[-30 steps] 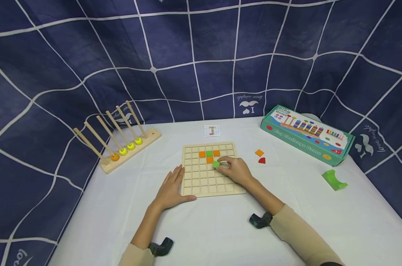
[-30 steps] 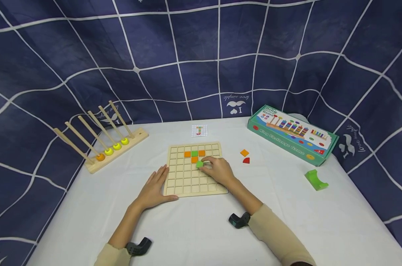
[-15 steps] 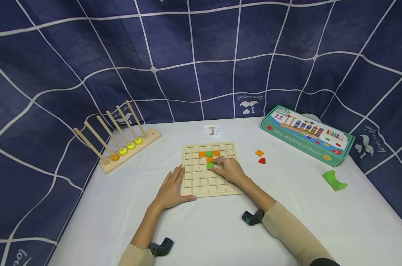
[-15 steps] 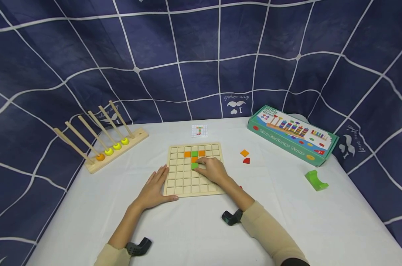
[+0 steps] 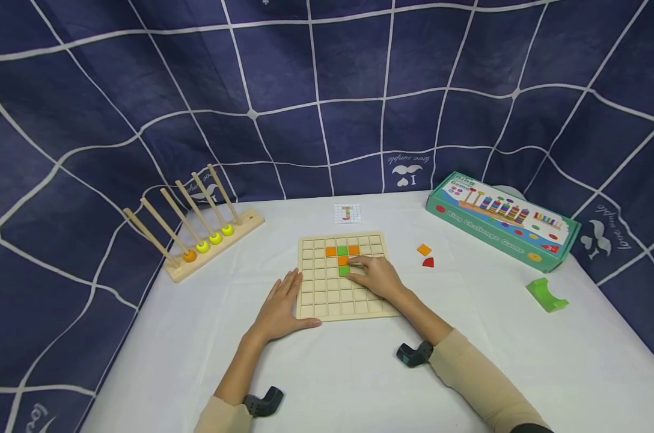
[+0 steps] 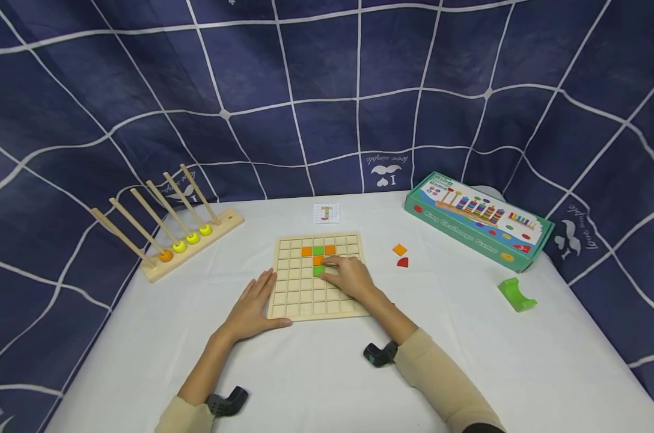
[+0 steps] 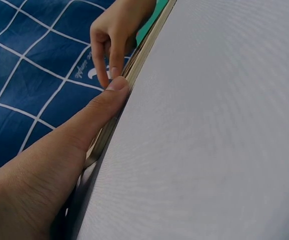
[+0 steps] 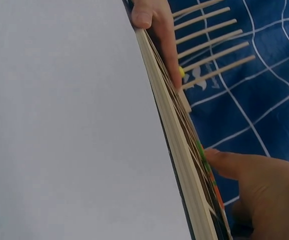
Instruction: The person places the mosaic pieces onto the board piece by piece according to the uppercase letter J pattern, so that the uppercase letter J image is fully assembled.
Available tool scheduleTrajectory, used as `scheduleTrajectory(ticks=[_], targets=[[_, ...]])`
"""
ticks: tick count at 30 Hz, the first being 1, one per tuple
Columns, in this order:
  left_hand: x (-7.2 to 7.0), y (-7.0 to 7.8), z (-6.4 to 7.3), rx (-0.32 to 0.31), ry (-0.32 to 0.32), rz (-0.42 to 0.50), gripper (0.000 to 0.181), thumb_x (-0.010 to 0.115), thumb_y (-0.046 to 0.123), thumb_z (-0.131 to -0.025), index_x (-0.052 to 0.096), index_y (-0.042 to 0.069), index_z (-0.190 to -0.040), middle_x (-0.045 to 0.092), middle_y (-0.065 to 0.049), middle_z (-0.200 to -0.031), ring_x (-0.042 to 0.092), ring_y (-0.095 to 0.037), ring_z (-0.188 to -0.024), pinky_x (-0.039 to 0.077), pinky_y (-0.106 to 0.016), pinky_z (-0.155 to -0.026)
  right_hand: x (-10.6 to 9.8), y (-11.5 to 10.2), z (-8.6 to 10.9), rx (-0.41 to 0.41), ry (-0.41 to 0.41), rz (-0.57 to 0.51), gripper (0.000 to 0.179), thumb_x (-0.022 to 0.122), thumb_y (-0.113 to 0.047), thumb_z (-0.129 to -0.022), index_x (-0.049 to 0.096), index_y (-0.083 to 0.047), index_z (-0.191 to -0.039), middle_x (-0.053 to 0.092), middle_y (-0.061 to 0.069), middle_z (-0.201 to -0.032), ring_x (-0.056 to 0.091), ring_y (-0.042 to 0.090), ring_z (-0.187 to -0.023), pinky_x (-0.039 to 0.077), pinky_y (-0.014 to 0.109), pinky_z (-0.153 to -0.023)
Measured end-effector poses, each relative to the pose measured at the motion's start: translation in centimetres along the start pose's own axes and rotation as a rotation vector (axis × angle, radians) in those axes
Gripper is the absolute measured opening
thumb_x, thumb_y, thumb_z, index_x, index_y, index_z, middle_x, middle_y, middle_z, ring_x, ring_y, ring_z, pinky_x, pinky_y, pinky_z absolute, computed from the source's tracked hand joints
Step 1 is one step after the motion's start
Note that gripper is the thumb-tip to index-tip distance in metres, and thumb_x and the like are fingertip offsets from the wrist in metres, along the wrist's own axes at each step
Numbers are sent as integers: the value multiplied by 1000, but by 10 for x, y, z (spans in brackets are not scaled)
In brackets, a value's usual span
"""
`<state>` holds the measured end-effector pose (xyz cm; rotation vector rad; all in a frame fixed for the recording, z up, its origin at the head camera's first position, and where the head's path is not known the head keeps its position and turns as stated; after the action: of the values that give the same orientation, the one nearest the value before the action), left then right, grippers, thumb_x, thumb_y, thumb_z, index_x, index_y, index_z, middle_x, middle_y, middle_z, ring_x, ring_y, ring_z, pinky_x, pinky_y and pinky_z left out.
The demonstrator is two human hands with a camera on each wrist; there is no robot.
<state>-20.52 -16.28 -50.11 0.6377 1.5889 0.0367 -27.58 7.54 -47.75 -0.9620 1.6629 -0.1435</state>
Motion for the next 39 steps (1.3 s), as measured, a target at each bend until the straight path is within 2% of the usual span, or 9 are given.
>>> scheduleTrajectory(ticks=[4,5,7,15,19,22,25,30,39], targets=[[1,0,1,-8,-3,3,123,53,83,-60,17,4,-147,13,-9,-153,8,-21,-140,5,-39,-112,-12,9,4,52,19,-48,35,75,-31,-78,70,-13,-107,46,-4,-48,25,6,-42,28,23,-41],[1,0,1,-9,-2,6,123,53,83,-60,17,4,-147,13,-9,-153,8,-21,-140,5,-38,-112,-16,12,5,66,25,-50,35,74,-31,-79,69,-13,-108,39,-4,-45,24,7,-41,25,23,-39],[1,-1,1,-3,4,7,123,54,83,-60,17,4,-147,13,-10,-153,8,-21,-140,5,-38,-112,-26,19,8,89,57,-46,34,74,-30,-79,69,-13,-108,35,-4,-44,26,8,-40,23,23,-38],[1,0,-1,9,-8,9,122,56,81,-61,16,4,-147,13,-9,-153,8,-22,-140,3,-37,-112,-71,61,27,142,231,87,36,75,-27,-78,68,-8,-107,34,-4,-48,27,10,-43,23,26,-39],[0,1,-1,10,-8,1,122,56,81,-62,16,4,-147,13,-9,-153,8,-22,-140,4,-37,-112,-90,82,37,205,313,143,36,76,-26,-77,68,-7,-107,35,-3,-47,29,12,-43,24,27,-40],[0,1,-1,11,2,3,122,56,81,-61,17,3,-147,14,-10,-153,9,-22,-140,5,-38,-112,-100,92,43,263,341,165,36,76,-25,-77,68,-5,-107,35,-1,-46,29,14,-42,23,27,-38],[0,1,0,15,13,6,122,57,80,-61,18,3,-147,15,-10,-153,11,-23,-140,6,-39,-112,-104,99,45,322,325,183,38,75,-26,-77,68,-5,-108,34,0,-46,29,16,-41,23,27,-38],[0,2,0,30,31,7,121,59,79,-62,20,1,-146,17,-12,-152,13,-25,-139,9,-41,-112,-103,103,47,408,248,195,40,74,-27,-78,67,-2,-109,36,3,-47,33,19,-42,25,28,-40],[-1,1,0,24,9,-2,122,55,82,-62,18,1,-146,15,-12,-152,11,-24,-140,6,-39,-112,-100,107,49,474,207,179,37,72,-28,-80,67,0,-105,41,4,-47,36,20,-46,26,29,-41]])
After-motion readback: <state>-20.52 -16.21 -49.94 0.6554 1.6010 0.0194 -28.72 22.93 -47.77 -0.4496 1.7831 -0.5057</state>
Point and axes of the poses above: each hand's wrist, its own z-axis away from the middle knuckle, its own x-axis out of the palm, y = z × x, the point moved 4 cm from there along -z, towards the middle knuckle
